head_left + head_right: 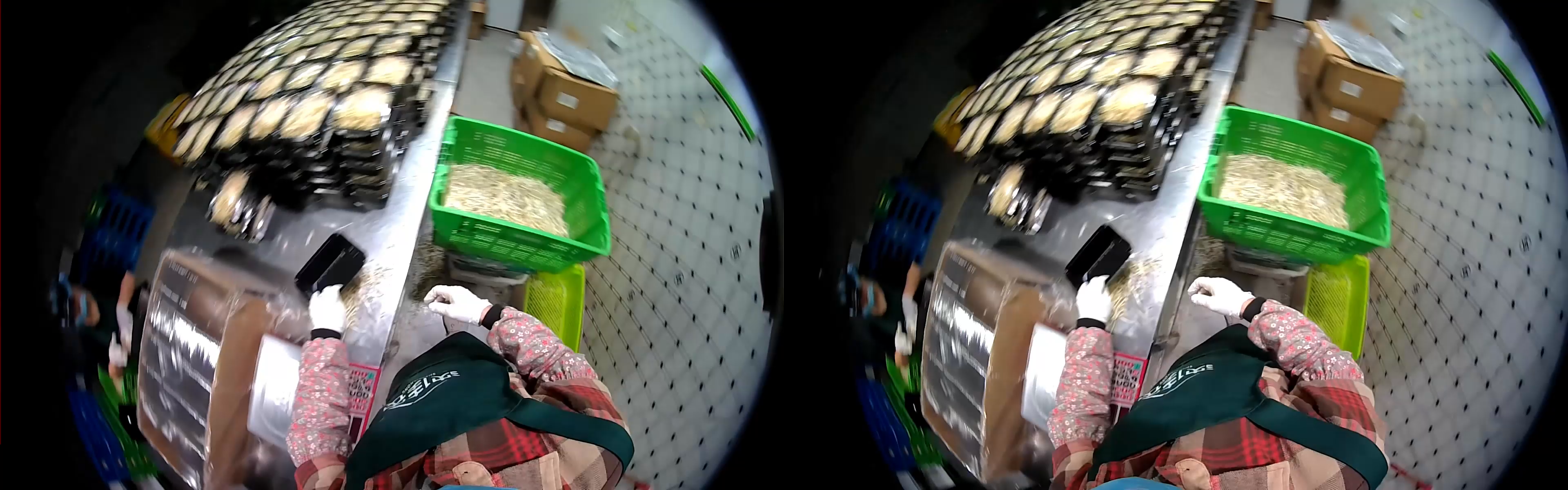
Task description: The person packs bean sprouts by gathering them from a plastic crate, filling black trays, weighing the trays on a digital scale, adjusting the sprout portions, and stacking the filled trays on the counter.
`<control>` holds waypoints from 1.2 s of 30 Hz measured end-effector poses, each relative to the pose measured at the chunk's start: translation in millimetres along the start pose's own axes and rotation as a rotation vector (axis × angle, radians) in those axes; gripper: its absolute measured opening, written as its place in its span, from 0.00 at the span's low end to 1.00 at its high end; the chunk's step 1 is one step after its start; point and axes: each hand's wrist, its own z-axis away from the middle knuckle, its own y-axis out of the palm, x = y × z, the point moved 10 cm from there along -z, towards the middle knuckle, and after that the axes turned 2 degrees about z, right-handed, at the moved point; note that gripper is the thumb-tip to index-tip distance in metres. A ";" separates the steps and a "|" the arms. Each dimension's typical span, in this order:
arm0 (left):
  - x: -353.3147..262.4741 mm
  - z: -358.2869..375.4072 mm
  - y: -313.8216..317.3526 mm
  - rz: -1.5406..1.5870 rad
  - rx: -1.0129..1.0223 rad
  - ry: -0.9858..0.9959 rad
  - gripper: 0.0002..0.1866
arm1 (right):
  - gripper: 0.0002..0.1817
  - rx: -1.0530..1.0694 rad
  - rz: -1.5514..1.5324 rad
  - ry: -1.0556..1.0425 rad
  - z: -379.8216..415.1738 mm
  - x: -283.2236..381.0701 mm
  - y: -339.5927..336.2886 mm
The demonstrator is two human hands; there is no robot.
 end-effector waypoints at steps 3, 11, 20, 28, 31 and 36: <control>31.6 -11.9 43.5 -0.205 0.288 0.002 0.16 | 0.15 -0.206 -0.105 0.016 47.2 -28.7 -73.6; -97.1 -109.5 9.1 0.916 0.060 -0.306 0.17 | 0.17 -1.124 -0.302 0.084 180.5 -134.0 -375.6; -316.4 -230.9 168.1 0.753 0.628 -0.156 0.24 | 0.66 -0.596 0.265 0.890 46.6 -393.7 -462.5; -264.5 -228.8 350.8 0.257 0.984 -0.206 0.44 | 0.75 -0.329 0.352 1.191 8.6 -371.6 -411.3; -215.7 -202.5 407.9 0.032 1.185 -0.419 0.46 | 0.69 -0.545 0.254 0.999 27.4 -406.1 -418.9; -199.5 -185.4 440.6 -0.054 1.333 -0.356 0.32 | 0.42 -0.500 0.037 0.861 42.6 -435.6 -430.1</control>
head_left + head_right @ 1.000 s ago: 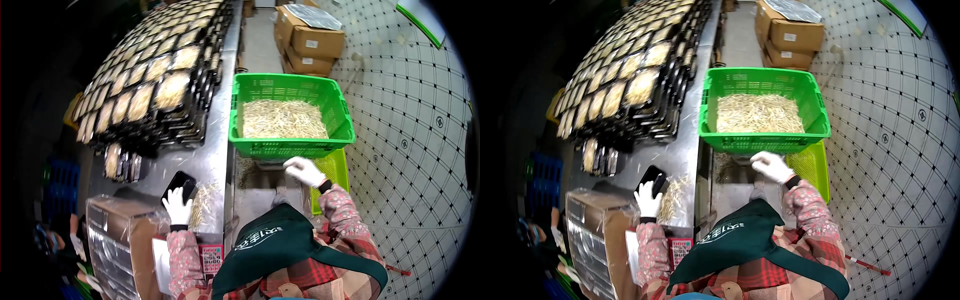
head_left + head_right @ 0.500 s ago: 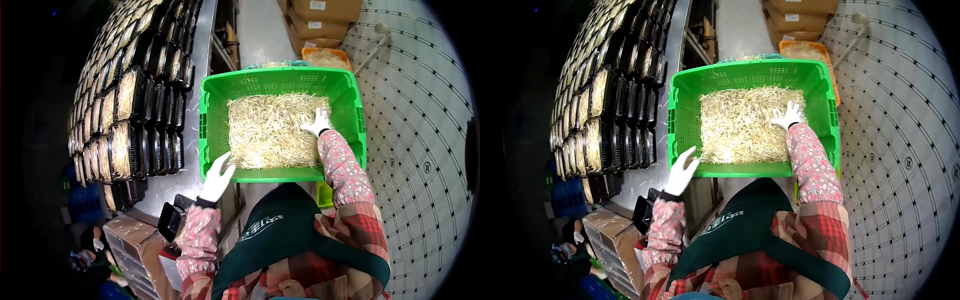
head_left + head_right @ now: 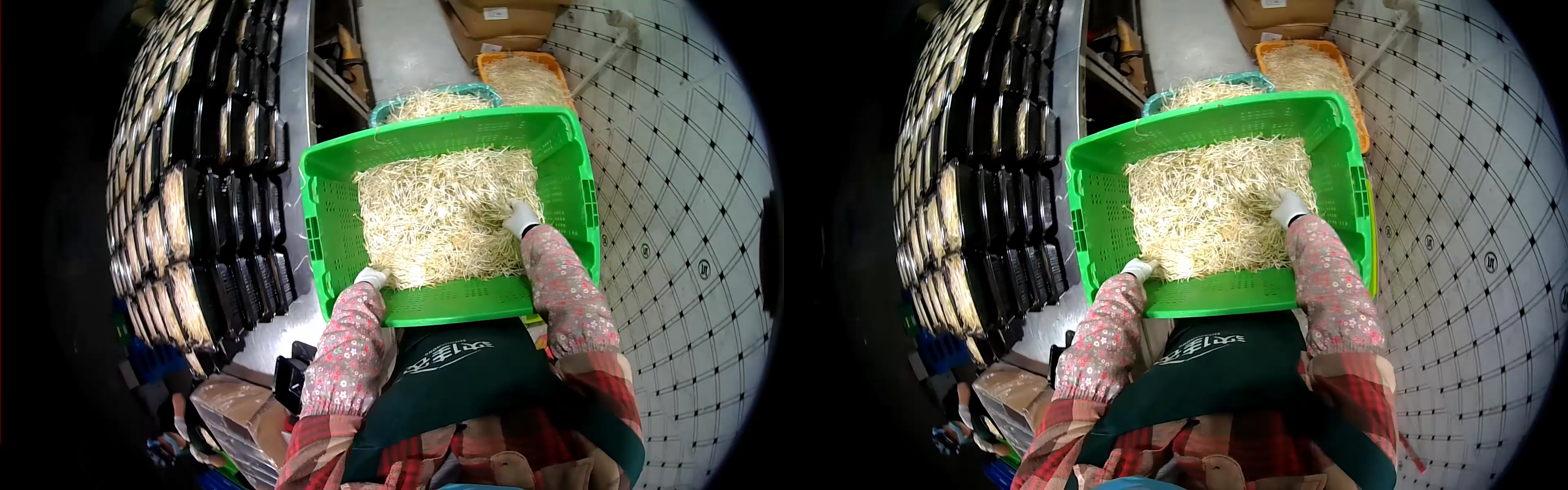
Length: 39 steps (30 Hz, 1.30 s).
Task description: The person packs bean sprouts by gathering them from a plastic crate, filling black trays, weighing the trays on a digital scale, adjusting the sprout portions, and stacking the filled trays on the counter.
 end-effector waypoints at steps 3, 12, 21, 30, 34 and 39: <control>-15.3 12.3 -6.5 -0.060 -0.043 -0.079 0.33 | 0.21 -0.139 -0.062 -0.105 21.6 12.6 -37.7; 71.6 -80.7 56.7 0.645 0.026 -0.309 0.44 | 0.46 -0.021 -0.136 -0.634 54.8 191.4 -9.6; 68.8 -72.9 53.4 0.383 -0.064 -0.367 0.45 | 0.59 0.280 0.734 -0.322 75.8 117.9 105.6; 100.1 -105.2 72.2 0.289 -0.025 -0.369 0.45 | 0.30 0.306 0.222 -0.327 24.9 111.0 38.3; 67.0 -88.3 69.1 0.340 -0.072 -0.327 0.43 | 0.36 0.407 -0.215 -0.511 15.4 182.9 10.1; 48.3 -54.2 71.7 0.872 -0.511 -0.666 0.52 | 0.62 0.173 0.286 -0.476 -51.5 228.4 59.0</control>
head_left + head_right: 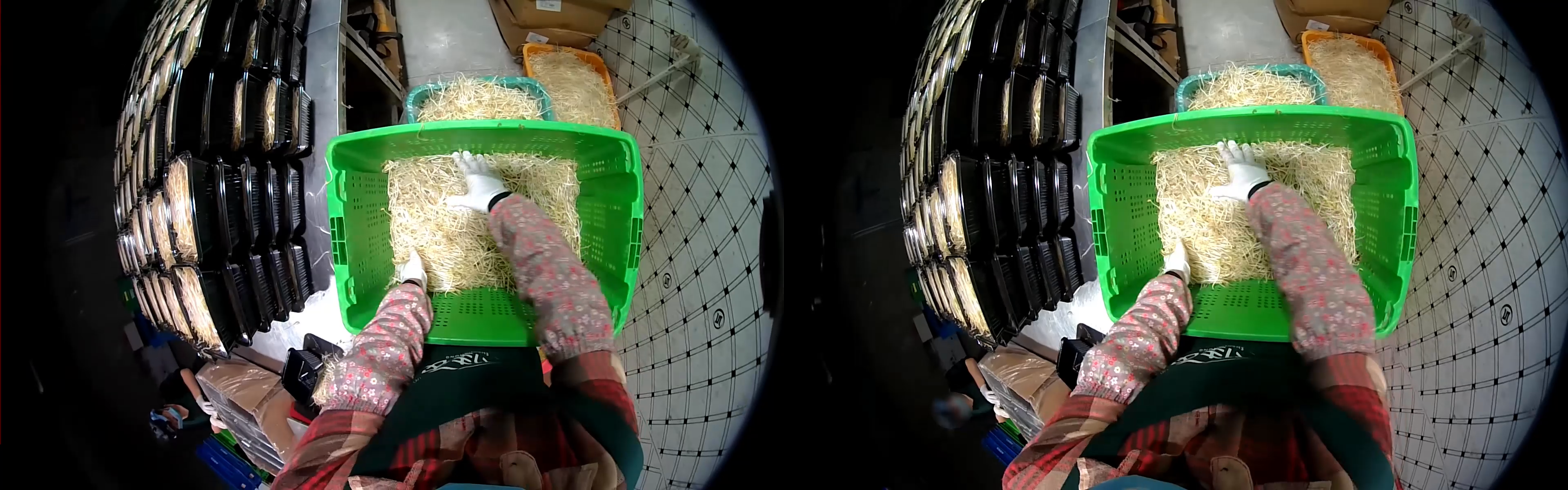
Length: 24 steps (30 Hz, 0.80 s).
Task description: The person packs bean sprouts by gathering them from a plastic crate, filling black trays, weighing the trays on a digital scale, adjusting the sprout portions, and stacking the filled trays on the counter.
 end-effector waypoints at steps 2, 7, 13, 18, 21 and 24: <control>2.1 9.3 4.7 0.176 -0.037 -0.086 0.54 | 0.59 -0.112 0.185 0.121 10.7 11.3 23.5; -35.5 70.4 5.9 0.702 0.010 -0.060 0.50 | 0.44 -0.116 -0.230 0.051 64.9 31.1 141.6; -140.4 194.1 -64.2 0.967 0.618 0.209 0.27 | 0.46 0.385 -1.381 0.122 82.2 21.3 137.8; -138.4 198.5 -27.1 0.712 1.276 -0.156 0.25 | 0.50 0.332 -1.217 0.148 64.3 -5.2 119.5; -160.4 144.4 -25.4 0.588 1.083 0.524 0.21 | 0.40 0.166 -1.252 -0.038 64.2 4.0 52.1; -150.5 79.1 -8.6 0.439 0.825 0.624 0.18 | 0.30 -0.046 -1.001 -0.029 59.1 -38.6 44.1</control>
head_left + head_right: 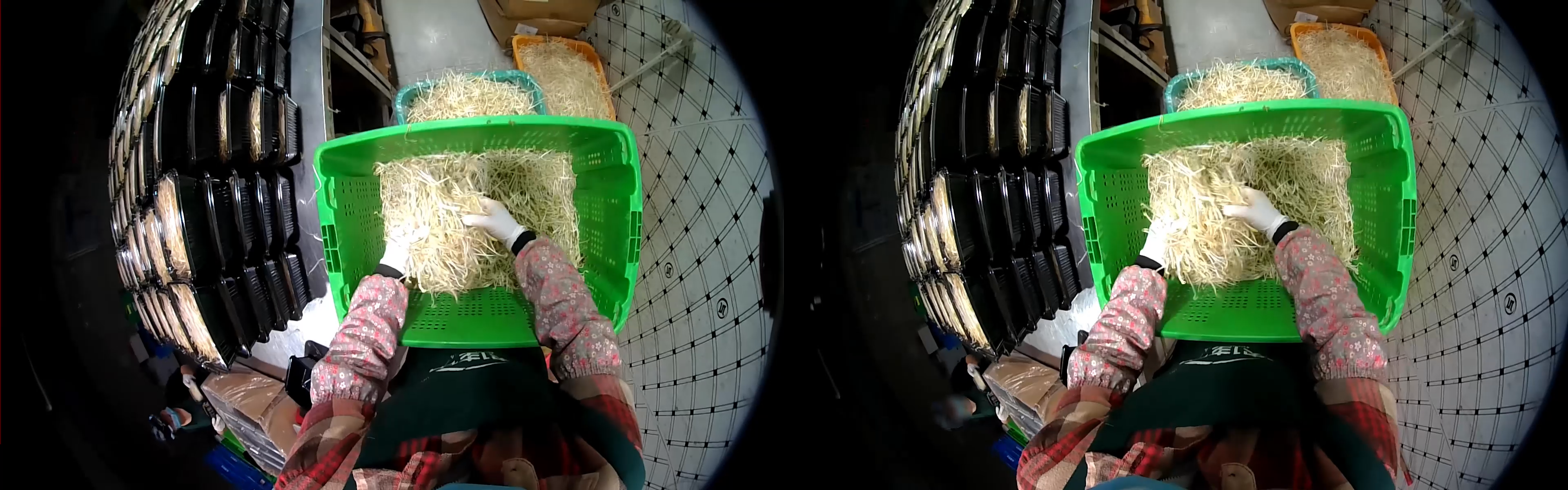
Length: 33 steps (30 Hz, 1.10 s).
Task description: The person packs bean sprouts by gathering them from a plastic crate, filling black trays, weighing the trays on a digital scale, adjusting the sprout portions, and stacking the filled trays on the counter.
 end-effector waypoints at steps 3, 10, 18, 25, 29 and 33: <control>-16.6 3.7 1.1 0.285 0.085 -0.028 0.23 | 0.40 -0.126 -0.102 0.179 23.5 18.0 -27.4; 4.1 -6.7 -52.7 -0.042 -0.484 0.372 0.36 | 0.29 -0.544 0.720 0.172 11.1 -6.4 -59.0; 10.1 57.0 34.0 0.458 -0.521 -0.113 0.20 | 0.42 -0.144 0.493 0.053 9.9 18.8 78.8; -21.4 114.7 -1.6 0.192 -0.331 -0.234 0.46 | 0.48 -0.020 0.897 -0.100 -40.2 91.9 8.8; -130.1 45.1 20.8 -0.508 -0.246 0.409 0.38 | 0.32 -0.048 0.899 -0.228 -69.3 91.2 18.6; -139.6 -50.6 42.1 -1.036 -0.210 0.610 0.34 | 0.31 -0.183 1.150 -0.309 -99.5 64.7 44.8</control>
